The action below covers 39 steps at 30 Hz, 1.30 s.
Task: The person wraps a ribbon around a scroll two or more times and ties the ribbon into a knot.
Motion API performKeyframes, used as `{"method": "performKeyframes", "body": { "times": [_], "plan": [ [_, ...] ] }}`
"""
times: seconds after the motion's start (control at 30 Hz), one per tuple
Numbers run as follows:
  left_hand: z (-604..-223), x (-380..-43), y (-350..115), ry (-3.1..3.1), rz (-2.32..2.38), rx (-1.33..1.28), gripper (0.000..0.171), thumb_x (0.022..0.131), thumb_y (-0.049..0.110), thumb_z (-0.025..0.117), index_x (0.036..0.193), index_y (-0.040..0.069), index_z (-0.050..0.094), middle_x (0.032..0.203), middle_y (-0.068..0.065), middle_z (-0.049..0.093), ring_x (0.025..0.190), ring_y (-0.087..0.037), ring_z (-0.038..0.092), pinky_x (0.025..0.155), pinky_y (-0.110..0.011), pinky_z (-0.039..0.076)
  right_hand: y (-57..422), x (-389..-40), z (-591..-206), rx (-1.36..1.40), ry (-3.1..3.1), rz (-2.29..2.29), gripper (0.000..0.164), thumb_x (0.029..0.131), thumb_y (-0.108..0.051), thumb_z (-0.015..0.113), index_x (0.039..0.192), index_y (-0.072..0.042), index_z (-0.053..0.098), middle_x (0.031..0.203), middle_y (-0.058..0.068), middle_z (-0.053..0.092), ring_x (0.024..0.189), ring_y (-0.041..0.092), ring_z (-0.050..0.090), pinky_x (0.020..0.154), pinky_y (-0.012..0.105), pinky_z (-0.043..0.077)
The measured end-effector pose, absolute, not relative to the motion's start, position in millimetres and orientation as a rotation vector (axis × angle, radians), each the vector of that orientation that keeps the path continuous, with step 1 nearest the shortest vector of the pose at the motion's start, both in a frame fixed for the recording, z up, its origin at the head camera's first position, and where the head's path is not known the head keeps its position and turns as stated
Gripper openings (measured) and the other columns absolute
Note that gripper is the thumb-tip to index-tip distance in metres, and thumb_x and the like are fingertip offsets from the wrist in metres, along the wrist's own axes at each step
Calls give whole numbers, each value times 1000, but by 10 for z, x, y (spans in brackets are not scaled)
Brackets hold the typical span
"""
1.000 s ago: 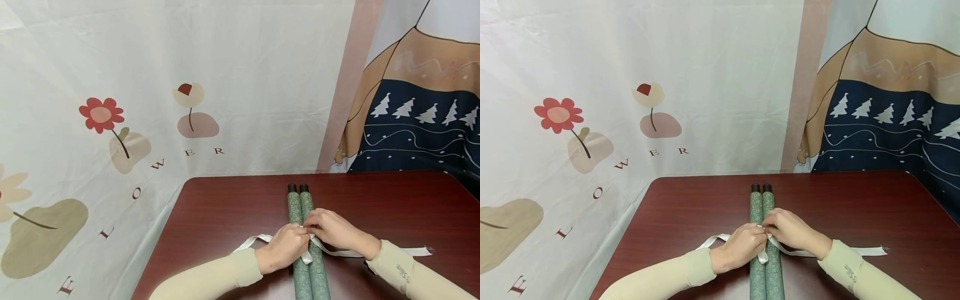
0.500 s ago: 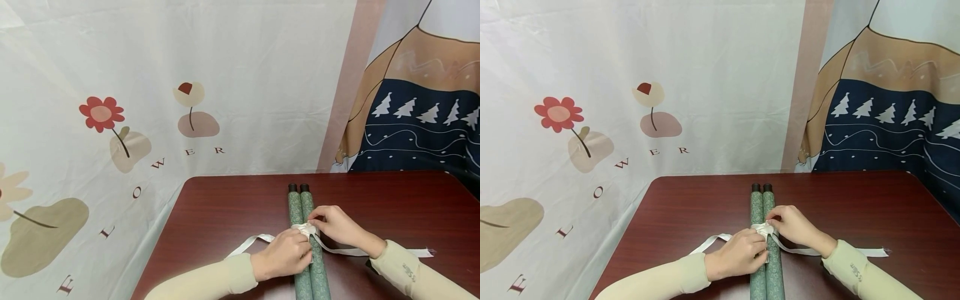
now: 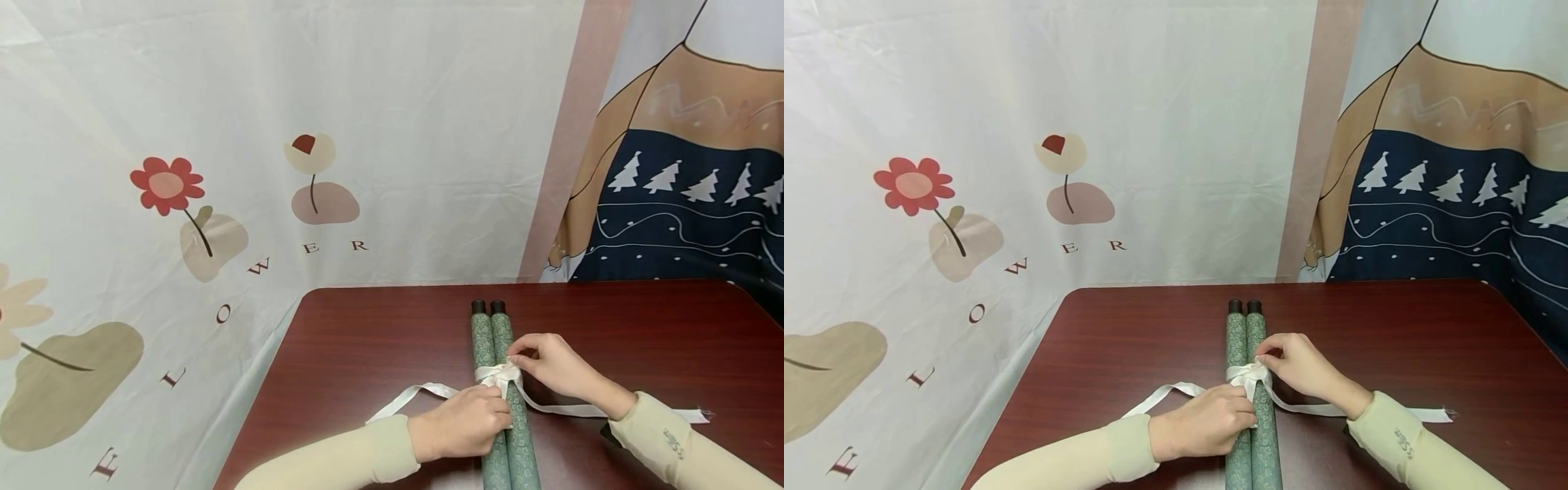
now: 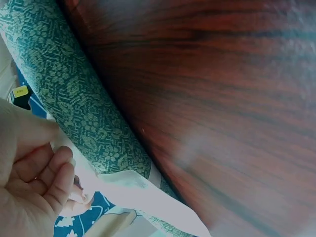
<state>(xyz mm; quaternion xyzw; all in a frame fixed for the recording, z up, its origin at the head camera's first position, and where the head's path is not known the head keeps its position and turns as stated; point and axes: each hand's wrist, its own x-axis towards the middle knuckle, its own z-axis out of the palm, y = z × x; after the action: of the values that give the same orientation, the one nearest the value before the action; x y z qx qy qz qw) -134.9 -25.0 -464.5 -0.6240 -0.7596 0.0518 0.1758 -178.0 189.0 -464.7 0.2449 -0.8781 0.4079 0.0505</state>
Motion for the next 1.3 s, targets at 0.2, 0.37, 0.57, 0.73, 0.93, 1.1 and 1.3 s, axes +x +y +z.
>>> {"method": "performKeyframes", "body": {
  "times": [0.2,0.37,0.57,0.73,0.93,1.1,1.3],
  "plan": [
    [-4625,-1357,-303,-2180,22,-1802,18,79,10,63,91,21,70,88,15,66,84,-4,51,84,-15,42,1954,-1775,-4625,691,-2674,1247,5,83,-11,69,88,-14,71,84,-4,68,71,7,57,58,28,50],
    [-4615,-1374,-376,-2177,-195,-1818,18,81,7,63,93,16,71,88,12,67,87,-4,53,88,-14,40,2006,-1771,-4612,635,-2673,1234,6,84,-11,68,88,-14,71,84,-6,68,73,9,58,59,30,50],
    [-4631,-1388,-477,-2177,-392,-1843,18,83,3,60,94,12,71,88,9,67,89,-4,52,90,-13,40,2089,-1782,-4618,566,-2666,1261,6,85,-13,68,88,-17,71,84,-6,68,74,11,57,60,30,49],
    [-4632,-1407,-570,-2201,-585,-1816,17,85,-1,59,91,10,71,86,8,67,87,-2,51,84,-10,41,2158,-1795,-4618,522,-2668,1260,5,85,-14,69,88,-17,71,81,-6,68,73,12,56,62,30,48],
    [-4638,-1422,-641,-2223,-750,-1753,13,86,1,61,88,9,72,82,6,68,84,0,51,79,-9,43,2210,-1788,-4600,482,-2665,1251,4,84,-15,69,87,-17,71,78,-5,68,73,13,56,63,31,47],
    [-4650,-1428,-689,-2242,-805,-1707,13,84,-1,63,85,9,71,82,5,69,86,0,53,82,-10,43,2231,-1790,-4599,458,-2655,1254,5,84,-12,69,87,-14,71,78,-3,68,71,14,55,59,29,46],
    [-4677,-1424,-752,-2271,-848,-1681,13,82,-3,63,82,8,71,81,5,69,85,0,53,81,-11,44,2286,-1790,-4594,395,-2657,1314,6,84,-9,68,90,-9,70,75,8,66,58,14,50,49,27,44]
  ]
}}
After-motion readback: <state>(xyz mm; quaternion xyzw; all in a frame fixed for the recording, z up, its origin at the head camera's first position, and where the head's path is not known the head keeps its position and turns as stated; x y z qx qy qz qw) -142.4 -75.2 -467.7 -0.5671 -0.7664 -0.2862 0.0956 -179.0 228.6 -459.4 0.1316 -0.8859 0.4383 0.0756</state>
